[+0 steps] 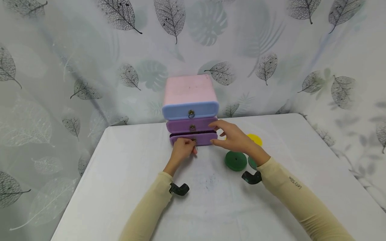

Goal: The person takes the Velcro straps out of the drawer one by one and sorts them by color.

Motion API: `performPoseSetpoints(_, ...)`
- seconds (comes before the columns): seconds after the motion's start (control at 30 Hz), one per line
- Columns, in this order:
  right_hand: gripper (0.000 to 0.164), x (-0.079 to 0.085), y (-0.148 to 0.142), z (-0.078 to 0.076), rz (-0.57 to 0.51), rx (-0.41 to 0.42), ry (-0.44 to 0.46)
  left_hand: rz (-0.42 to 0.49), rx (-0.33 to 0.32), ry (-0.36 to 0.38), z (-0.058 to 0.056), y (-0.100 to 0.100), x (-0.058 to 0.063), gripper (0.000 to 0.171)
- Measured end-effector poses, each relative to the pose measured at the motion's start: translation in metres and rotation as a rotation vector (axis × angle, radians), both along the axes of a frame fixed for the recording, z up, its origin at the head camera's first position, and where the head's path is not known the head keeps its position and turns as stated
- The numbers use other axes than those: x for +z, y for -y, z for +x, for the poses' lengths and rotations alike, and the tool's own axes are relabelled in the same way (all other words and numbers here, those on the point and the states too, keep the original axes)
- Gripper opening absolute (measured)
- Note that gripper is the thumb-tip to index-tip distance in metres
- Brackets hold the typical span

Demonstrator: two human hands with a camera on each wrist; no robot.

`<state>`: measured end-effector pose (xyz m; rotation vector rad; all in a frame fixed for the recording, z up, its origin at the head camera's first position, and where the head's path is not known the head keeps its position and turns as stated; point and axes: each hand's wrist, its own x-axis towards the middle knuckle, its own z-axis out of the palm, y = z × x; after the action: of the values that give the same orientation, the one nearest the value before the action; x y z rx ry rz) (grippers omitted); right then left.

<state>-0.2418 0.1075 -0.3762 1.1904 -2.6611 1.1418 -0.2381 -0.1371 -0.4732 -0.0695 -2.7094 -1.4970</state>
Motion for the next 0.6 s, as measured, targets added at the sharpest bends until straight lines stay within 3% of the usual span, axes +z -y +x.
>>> performPoseSetpoints(0.6, 0.056, -0.002, -0.002, 0.001, 0.0, 0.001, 0.036, 0.003, -0.06, 0.013, 0.031, 0.001, 0.005, 0.037)
